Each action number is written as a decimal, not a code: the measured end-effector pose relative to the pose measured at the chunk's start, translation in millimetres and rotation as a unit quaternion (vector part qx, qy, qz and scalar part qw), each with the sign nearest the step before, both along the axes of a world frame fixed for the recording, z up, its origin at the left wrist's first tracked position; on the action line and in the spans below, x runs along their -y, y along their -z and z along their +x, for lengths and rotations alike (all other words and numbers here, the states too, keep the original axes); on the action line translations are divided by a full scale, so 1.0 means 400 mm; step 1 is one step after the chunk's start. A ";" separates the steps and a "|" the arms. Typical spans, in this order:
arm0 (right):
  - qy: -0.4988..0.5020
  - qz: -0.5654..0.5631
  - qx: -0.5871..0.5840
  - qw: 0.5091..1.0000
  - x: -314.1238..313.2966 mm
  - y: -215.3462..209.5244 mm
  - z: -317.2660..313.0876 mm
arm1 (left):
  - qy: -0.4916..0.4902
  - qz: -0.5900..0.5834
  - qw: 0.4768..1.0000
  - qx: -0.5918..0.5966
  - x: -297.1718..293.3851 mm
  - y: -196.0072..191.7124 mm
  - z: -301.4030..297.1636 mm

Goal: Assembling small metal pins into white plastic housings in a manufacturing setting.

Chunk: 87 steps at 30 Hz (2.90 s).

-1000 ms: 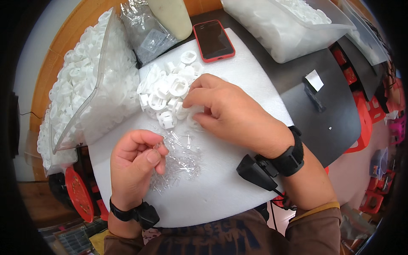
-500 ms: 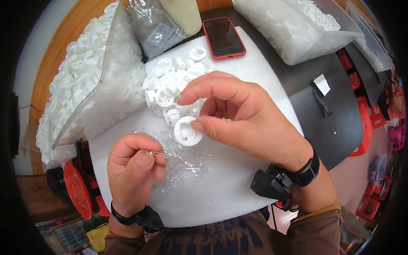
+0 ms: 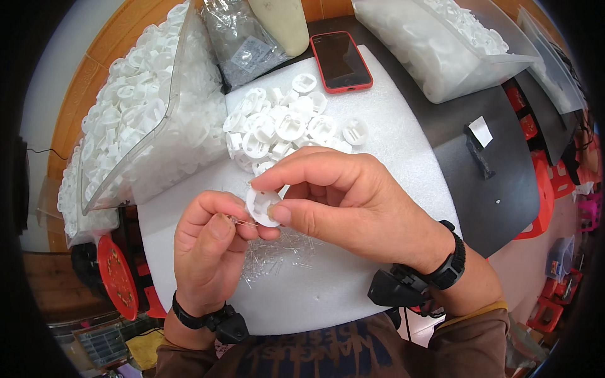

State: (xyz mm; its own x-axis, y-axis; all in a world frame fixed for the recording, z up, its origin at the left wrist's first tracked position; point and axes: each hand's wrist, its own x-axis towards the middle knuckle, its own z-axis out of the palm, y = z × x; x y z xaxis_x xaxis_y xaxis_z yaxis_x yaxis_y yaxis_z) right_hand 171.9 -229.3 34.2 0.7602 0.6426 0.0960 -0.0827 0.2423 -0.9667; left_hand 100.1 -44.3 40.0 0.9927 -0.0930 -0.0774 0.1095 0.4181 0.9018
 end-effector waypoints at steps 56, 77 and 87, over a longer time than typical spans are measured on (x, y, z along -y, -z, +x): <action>-0.132 0.055 -0.185 0.972 0.018 -0.038 -0.008 | -0.038 0.041 0.994 0.097 -0.018 -0.020 -0.015; -0.158 0.165 -0.276 0.934 0.011 -0.002 -0.008 | -0.051 0.304 0.897 0.316 -0.015 -0.033 -0.027; -0.161 0.172 -0.277 0.932 0.010 -0.003 -0.009 | -0.074 0.320 0.891 0.313 -0.016 -0.037 -0.030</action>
State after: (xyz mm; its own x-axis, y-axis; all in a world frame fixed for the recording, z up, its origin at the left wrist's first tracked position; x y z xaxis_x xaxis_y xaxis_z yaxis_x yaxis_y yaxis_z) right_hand 168.4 -233.3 35.4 0.5280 0.8492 -0.0120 -0.6680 0.4065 -0.6233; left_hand 88.2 -38.1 54.7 0.8576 -0.0942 0.5056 -0.5126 -0.2362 0.8255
